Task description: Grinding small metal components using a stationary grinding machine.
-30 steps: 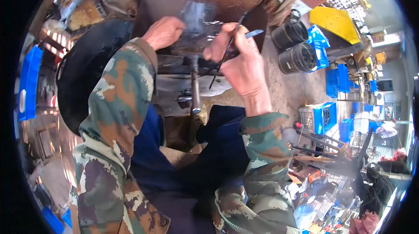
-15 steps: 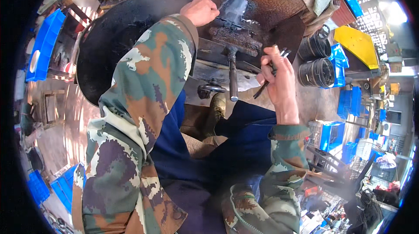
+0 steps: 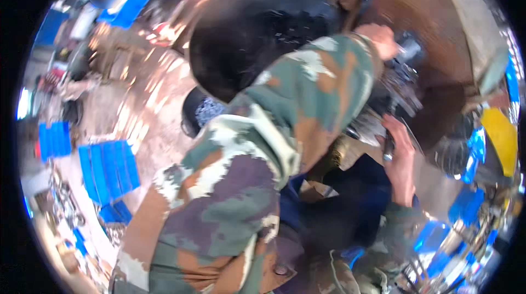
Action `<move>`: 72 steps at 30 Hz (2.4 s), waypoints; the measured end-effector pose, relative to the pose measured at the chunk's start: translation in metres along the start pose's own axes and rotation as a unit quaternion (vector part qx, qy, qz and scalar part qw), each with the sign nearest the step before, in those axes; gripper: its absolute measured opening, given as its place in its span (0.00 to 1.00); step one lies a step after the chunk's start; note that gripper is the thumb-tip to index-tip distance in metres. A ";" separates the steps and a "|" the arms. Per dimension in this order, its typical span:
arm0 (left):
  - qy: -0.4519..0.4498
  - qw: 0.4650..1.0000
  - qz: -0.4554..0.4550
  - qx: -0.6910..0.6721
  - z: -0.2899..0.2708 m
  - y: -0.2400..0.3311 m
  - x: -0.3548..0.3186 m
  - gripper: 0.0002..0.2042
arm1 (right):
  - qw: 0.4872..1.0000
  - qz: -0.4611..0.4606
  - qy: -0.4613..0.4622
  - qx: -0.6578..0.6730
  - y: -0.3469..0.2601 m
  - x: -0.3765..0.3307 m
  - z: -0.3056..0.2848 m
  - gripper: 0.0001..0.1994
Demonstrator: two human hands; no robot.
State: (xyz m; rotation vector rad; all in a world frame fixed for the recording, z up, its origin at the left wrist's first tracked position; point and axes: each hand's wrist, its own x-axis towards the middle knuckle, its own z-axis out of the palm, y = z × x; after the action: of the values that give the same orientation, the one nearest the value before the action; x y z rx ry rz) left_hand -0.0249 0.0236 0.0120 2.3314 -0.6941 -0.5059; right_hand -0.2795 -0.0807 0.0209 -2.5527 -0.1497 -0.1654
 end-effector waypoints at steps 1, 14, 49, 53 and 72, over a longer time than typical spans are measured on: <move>0.021 0.999 -0.006 -0.024 0.000 -0.005 -0.001 0.22 | 1.000 -0.016 -0.001 -0.007 0.001 0.003 0.002 0.17; 0.253 0.962 0.009 -0.103 0.017 0.027 -0.013 0.16 | 0.958 0.119 0.252 0.074 0.034 0.088 -0.036 0.17; 0.247 0.945 0.145 -0.155 -0.022 -0.021 -0.016 0.10 | 0.801 0.031 0.011 -0.598 0.242 0.226 -0.106 0.28; 0.198 0.972 0.110 -0.067 -0.092 -0.100 -0.069 0.14 | 0.968 0.107 0.158 -0.161 0.212 0.229 -0.075 0.24; 0.131 0.983 -0.113 0.056 -0.003 -0.298 -0.142 0.11 | 0.911 0.183 0.297 0.220 0.104 0.214 -0.067 0.17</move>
State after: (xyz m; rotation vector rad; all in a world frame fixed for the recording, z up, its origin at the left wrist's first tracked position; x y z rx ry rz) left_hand -0.0323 0.3039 -0.1625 2.5374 -0.3452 -0.2549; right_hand -0.0592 -0.1888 0.0529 -1.9341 0.4713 -0.6666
